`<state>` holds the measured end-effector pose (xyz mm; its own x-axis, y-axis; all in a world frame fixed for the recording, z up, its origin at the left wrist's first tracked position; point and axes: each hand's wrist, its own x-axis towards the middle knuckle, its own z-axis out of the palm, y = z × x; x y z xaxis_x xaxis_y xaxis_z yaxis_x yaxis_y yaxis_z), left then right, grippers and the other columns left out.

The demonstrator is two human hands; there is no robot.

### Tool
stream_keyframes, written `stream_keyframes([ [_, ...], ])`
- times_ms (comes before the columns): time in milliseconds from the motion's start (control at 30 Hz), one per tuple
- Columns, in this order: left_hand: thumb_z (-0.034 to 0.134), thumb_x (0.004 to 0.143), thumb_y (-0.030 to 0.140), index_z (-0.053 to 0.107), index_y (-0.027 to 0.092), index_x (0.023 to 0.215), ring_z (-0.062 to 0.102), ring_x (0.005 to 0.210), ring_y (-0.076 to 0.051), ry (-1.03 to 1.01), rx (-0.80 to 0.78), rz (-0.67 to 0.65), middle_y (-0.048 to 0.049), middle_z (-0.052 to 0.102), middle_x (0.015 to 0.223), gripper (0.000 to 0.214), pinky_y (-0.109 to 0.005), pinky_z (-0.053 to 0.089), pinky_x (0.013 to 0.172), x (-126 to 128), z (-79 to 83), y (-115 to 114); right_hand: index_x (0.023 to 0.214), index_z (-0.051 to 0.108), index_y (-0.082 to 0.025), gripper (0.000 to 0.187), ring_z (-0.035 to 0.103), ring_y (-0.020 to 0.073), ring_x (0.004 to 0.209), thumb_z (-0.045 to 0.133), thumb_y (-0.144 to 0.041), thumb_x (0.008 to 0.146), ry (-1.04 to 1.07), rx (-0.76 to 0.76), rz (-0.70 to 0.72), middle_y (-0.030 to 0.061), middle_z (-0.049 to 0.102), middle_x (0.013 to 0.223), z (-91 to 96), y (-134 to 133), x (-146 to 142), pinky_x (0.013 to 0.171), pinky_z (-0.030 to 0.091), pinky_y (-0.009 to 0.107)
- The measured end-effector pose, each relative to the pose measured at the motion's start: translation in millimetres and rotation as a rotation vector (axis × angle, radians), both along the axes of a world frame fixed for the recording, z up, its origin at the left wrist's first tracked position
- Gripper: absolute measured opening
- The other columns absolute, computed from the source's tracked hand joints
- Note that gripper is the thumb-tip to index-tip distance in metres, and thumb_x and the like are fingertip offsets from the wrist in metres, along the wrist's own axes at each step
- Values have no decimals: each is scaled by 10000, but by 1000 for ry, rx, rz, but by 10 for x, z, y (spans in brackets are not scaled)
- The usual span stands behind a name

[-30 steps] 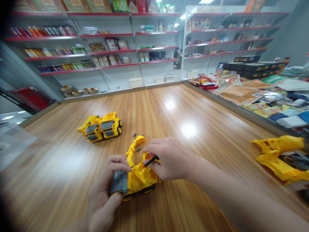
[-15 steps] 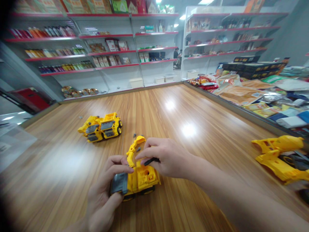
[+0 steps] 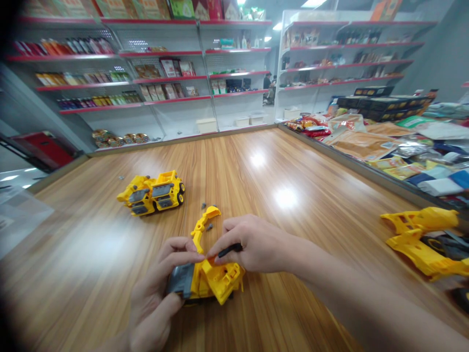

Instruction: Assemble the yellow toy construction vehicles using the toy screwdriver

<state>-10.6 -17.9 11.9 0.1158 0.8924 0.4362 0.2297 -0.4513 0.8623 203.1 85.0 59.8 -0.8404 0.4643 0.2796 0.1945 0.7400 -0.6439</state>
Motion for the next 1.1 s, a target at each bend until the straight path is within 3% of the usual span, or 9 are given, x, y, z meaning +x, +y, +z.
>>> stream_keyframes([
  [133,438,654,30,697,276,1037,502,1020,-247,33,15,23,-61,449,1077,524,-343,436,783,8,13,1,980,784,-216,151,534,72,629,721,-256,849,4,-14,3,-12,566,737,47,1,24,583,389,194],
  [267,455,641,40,717,269,1019,513,981,-245,67,26,43,-65,445,1047,514,-324,444,730,20,37,-9,955,762,-161,188,541,76,626,716,-306,843,-12,-51,-105,-17,612,713,116,-5,28,597,396,204],
  [433,458,660,54,702,281,1016,509,963,-234,70,28,28,-59,428,1042,487,-316,437,718,31,70,-19,931,753,-167,346,470,78,552,747,-475,772,-127,-331,-175,-49,543,621,84,35,38,489,339,204],
  [600,462,642,116,696,249,973,508,929,-243,107,-13,-58,-70,437,1028,427,-329,427,699,36,110,-9,922,770,-159,370,449,74,571,813,-448,695,-117,-536,-111,-56,518,617,-1,63,15,499,327,197],
  [833,512,666,181,693,249,978,495,882,-238,174,20,-138,-73,392,1020,366,-315,430,642,53,84,-28,940,774,-149,367,448,74,575,820,-418,695,-94,-544,-27,-51,534,634,-19,70,38,517,342,195],
  [1100,477,623,128,724,272,1022,506,865,-238,230,76,-214,-73,393,972,491,-336,444,651,-6,-5,47,950,777,-151,367,487,86,616,793,-444,731,-134,-516,35,-27,599,691,16,100,83,551,375,202],
])
